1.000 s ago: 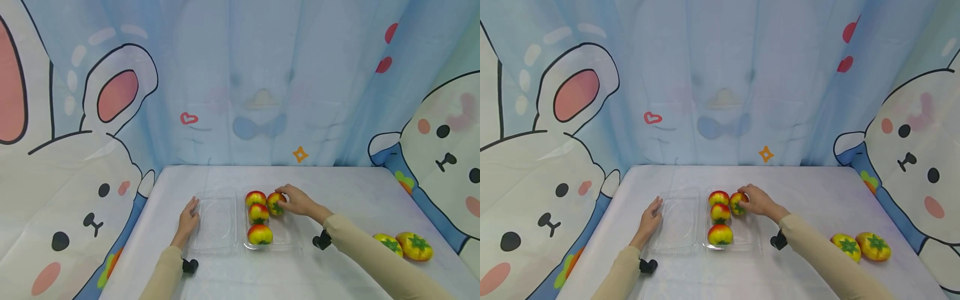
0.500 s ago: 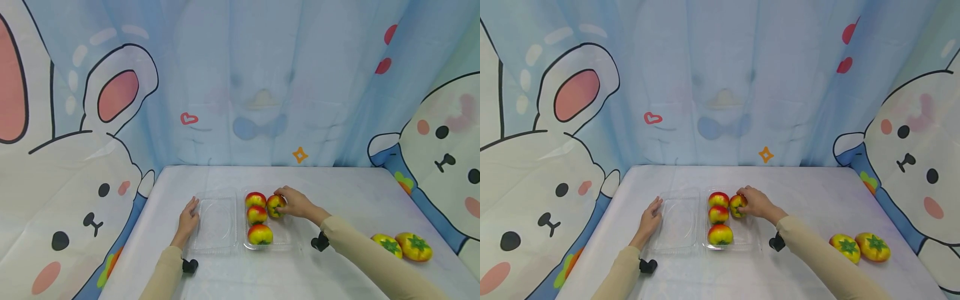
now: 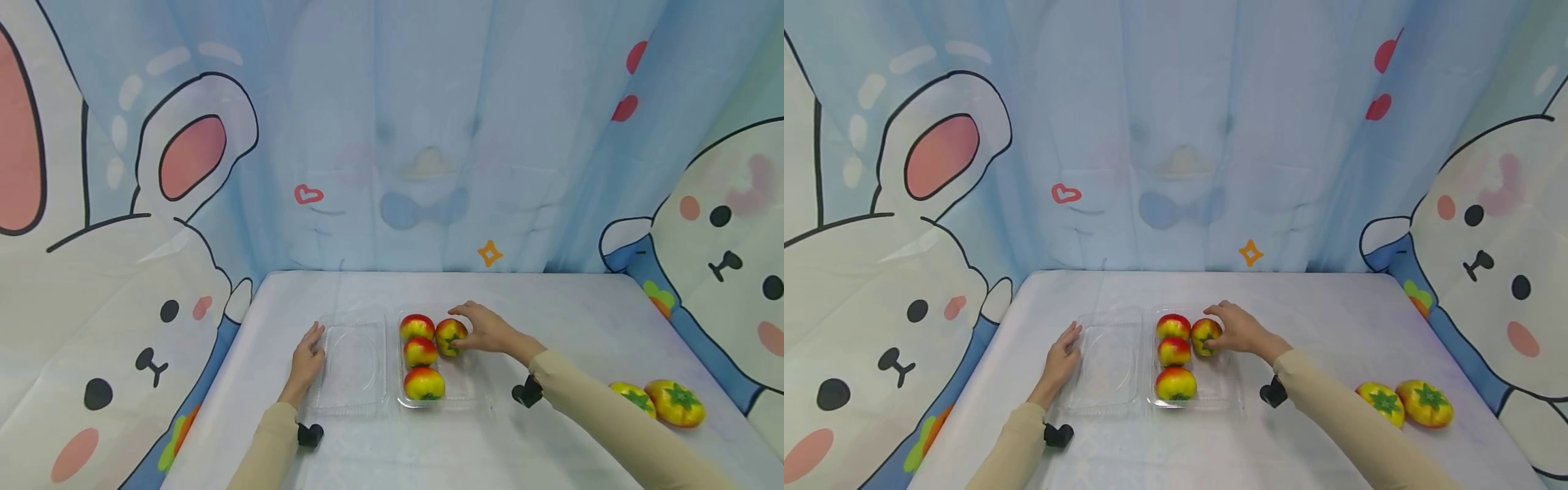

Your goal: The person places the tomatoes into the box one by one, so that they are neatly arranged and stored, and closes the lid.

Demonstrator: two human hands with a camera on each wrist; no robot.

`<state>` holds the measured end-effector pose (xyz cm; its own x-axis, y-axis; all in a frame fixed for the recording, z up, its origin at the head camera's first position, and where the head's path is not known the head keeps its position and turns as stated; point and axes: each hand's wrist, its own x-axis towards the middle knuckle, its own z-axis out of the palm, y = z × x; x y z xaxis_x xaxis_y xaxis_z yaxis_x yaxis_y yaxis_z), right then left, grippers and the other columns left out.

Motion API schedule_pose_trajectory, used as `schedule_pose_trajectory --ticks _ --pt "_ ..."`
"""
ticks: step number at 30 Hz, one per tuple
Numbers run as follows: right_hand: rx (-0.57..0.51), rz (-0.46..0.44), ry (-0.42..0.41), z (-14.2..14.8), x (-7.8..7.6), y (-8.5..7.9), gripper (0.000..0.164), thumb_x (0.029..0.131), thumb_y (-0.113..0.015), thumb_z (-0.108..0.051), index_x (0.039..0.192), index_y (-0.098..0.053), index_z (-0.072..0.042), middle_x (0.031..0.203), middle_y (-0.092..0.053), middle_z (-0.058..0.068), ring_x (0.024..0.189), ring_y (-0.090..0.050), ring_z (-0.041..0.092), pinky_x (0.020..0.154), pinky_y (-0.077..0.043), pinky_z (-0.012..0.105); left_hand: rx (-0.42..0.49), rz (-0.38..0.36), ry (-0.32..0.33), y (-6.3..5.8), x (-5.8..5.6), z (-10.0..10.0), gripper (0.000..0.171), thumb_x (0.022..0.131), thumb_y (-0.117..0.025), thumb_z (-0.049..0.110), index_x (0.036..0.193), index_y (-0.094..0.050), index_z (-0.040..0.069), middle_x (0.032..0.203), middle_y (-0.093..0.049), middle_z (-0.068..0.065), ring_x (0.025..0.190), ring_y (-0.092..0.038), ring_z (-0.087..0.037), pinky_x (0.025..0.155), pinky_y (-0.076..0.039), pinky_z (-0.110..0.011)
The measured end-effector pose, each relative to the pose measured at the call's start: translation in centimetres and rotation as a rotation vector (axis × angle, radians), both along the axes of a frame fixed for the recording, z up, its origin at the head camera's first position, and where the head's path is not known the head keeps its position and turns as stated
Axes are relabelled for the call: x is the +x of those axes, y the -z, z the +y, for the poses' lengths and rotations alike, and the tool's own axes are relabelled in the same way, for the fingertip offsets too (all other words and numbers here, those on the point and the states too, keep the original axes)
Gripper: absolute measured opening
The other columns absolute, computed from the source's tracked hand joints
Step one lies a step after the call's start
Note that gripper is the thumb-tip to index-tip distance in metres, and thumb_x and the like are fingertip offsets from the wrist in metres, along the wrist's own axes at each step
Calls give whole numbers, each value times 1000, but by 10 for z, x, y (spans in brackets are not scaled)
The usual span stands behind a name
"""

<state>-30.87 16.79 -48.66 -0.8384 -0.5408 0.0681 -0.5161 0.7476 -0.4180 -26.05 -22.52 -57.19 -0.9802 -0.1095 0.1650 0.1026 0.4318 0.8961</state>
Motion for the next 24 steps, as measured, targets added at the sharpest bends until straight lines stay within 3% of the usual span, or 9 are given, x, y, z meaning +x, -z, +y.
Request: schedule_pose_trajectory --ticks 9,20,24 --pt "-64 15 77 35 -1 -11 57 88 -73 -35 129 -58 3 127 -58 24 112 -56 43 94 -51 57 -6 -12 -3 0 0 0 55 87 -45 -10 142 -46 -7 158 -31 -18 142 -33 -38 115 -34 -46" --pt "-51 -10 168 107 8 -26 51 93 -66 -28 127 -58 8 129 -56 31 113 -56 49 91 -52 61 -5 -9 3 0 0 1 55 87 -44 -10 142 -45 -8 158 -30 -19 142 -32 -39 116 -32 -47" --pt "-58 -33 194 138 16 -23 51 94 -65 -29 126 -57 9 128 -56 34 112 -57 52 89 -53 61 -10 -1 5 1 1 0 54 87 -44 -12 141 -45 -9 157 -31 -20 142 -31 -40 115 -32 -48"
